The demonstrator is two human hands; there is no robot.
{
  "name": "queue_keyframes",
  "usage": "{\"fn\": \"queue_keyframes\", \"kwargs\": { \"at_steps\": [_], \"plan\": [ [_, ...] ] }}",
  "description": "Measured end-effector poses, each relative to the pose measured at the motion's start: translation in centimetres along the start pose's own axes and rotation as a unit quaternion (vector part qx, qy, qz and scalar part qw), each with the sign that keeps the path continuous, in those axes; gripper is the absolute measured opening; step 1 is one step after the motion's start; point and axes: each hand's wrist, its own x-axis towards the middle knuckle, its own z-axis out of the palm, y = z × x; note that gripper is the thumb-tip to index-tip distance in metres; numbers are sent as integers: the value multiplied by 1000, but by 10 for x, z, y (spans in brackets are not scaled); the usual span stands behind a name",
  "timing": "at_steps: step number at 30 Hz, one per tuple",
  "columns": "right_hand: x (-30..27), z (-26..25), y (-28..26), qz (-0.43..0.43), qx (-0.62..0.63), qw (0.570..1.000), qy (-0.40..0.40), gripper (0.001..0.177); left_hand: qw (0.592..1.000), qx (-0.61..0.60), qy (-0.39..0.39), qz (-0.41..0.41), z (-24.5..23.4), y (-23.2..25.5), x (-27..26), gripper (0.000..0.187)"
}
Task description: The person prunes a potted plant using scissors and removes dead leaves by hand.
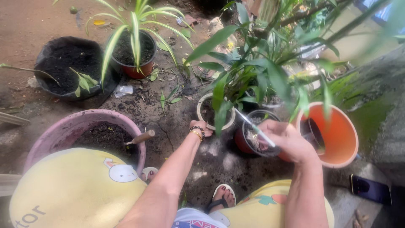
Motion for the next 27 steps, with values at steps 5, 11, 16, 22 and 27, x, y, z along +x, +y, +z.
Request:
{"fn": "queue_keyframes", "kwargs": {
  "at_steps": [5,11,16,22,27],
  "plan": [
    [-1,3,-5,-3,53,995,81,27,998,-57,-9,-2,1,-10,0,21],
    [4,12,-8,-15,98,988,116,25,962,239,104,78,-15,0,-2,31],
    [23,14,3,-56,138,984,96,23,863,179,289,373,-25,15,-5,13],
    [44,20,10,-73,238,962,112,36,799,72,246,544,3,55,-106,9],
    [45,24,3,-74,201,972,97,36,768,117,139,614,21,67,-183,13]
  ]
}}
